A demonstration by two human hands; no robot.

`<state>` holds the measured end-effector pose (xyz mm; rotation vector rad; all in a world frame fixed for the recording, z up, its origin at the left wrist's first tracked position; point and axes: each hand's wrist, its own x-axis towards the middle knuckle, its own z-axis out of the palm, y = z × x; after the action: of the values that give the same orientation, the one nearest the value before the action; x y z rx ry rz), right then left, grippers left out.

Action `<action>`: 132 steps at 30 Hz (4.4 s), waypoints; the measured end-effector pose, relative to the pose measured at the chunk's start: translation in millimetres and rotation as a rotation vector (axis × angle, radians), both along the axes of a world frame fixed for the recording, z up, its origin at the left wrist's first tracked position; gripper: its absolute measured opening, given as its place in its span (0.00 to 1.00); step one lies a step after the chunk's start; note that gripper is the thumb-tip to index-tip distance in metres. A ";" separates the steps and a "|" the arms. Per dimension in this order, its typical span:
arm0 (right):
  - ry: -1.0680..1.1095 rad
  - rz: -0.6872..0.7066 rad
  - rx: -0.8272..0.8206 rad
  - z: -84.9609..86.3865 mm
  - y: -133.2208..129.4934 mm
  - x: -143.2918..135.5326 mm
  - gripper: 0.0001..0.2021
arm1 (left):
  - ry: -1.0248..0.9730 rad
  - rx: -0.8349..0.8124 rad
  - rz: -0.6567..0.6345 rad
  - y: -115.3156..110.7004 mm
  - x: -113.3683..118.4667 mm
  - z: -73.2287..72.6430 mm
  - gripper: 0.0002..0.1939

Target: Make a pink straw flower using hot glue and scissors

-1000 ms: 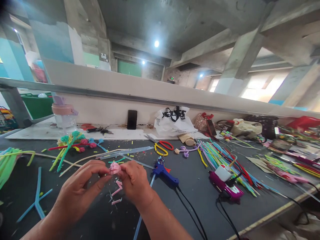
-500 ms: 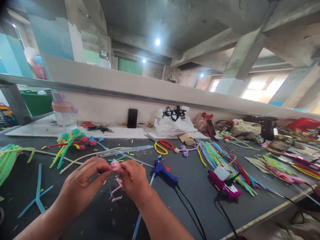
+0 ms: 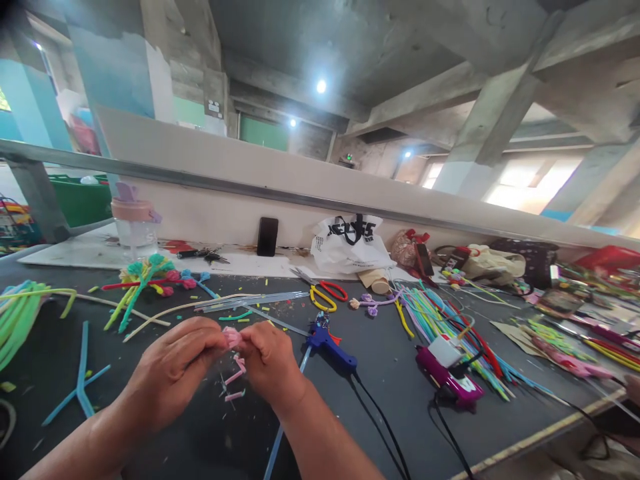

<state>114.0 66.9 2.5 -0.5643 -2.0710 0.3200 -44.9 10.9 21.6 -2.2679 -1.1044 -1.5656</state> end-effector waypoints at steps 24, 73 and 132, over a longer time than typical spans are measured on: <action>0.345 0.201 -0.524 1.3 -7.6 -7.5 0.15 | -0.134 0.028 0.016 -8.2 8.0 -1.4 0.06; 0.493 0.445 -0.936 -15.0 2.3 -3.3 0.12 | -0.101 -0.103 -0.130 -6.8 1.4 7.4 0.05; 0.480 0.720 -1.257 -8.7 5.2 0.3 0.15 | -0.121 -0.151 -0.202 -11.2 3.6 14.4 0.04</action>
<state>114.4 72.1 -6.2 -0.3332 -1.3203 2.0147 -41.4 -0.3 36.0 -2.4811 -1.0854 -1.7717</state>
